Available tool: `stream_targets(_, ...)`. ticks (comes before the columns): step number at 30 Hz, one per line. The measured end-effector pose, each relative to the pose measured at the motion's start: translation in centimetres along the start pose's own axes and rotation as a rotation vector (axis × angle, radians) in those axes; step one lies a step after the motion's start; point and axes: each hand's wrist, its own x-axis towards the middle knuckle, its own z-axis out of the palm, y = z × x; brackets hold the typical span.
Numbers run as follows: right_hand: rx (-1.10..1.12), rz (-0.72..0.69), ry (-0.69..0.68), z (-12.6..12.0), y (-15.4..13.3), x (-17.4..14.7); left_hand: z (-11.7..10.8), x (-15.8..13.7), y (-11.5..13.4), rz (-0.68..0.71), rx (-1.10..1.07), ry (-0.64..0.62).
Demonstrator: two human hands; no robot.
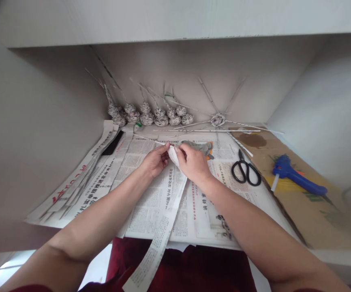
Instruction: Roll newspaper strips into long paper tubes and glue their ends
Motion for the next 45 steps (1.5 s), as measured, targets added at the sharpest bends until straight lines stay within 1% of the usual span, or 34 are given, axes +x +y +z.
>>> stream_targets(4, -0.045, -0.058, 0.013, -0.2, 0.1, 0.0, -0.1, 0.0, -0.1, 0.03, 0.03, -0.002)
stream_targets(10, -0.399, -0.215, -0.058, -0.7, 0.1, -0.1, 0.4, -0.5, -1.0, 0.106, 0.117, 0.005)
stream_targets(12, -0.468, -0.241, -0.072, -0.7, 0.1, -0.1, 0.5, -0.7, -1.3, 0.119, 0.141, -0.001)
stream_targets(15, -0.498, -0.251, -0.077, -0.4, 0.1, -0.1, 0.5, -0.7, -1.4, 0.138, 0.165, 0.004)
stream_targets(19, -0.485, -0.224, -0.07, -0.3, 0.0, -0.1, 0.4, -0.5, -1.2, 0.15, 0.145, -0.005)
stream_targets(21, -0.432, -0.206, -0.067, -0.3, 0.0, -0.1, 0.3, -0.4, -1.0, 0.143, 0.103, -0.002)
stream_targets(23, -0.315, -0.152, -0.064, -0.3, 0.0, -0.1, 0.3, -0.2, -0.7, 0.125, 0.041, 0.012)
stream_targets(27, 0.021, 0.075, -0.098, 0.2, 0.4, 0.1, 0.2, -0.1, 0.0, 0.064, -0.04, 0.02)
stream_targets(29, 0.161, 0.19, -0.156, 0.6, 0.9, 0.3, 0.2, -0.1, 0.3, 0.059, -0.042, 0.025)
stream_targets(33, 0.489, 0.432, -0.323, 1.1, 1.2, 0.5, 0.1, -0.1, 0.9, 0.086, -0.045, 0.062)
stream_targets(35, 0.63, 0.539, -0.397, 1.1, 0.8, 0.5, 0.1, -0.2, 1.0, 0.079, -0.049, 0.046)
stream_targets(37, 0.696, 0.609, -0.48, 0.8, 0.5, 0.5, 0.0, -0.3, 1.0, 0.072, -0.047, 0.001)
stream_targets(39, 0.705, 0.632, -0.575, 0.4, 0.5, 0.6, 0.0, -0.3, 1.0, 0.074, -0.021, -0.043)
stream_targets(41, 0.712, 0.61, -0.623, -0.3, 1.1, 1.0, -0.1, -0.4, 0.9, 0.073, 0.035, -0.08)
stream_targets(45, 0.842, 0.52, -0.532, -1.9, 2.6, 2.1, 0.1, -0.9, 0.7, 0.041, 0.173, -0.175)
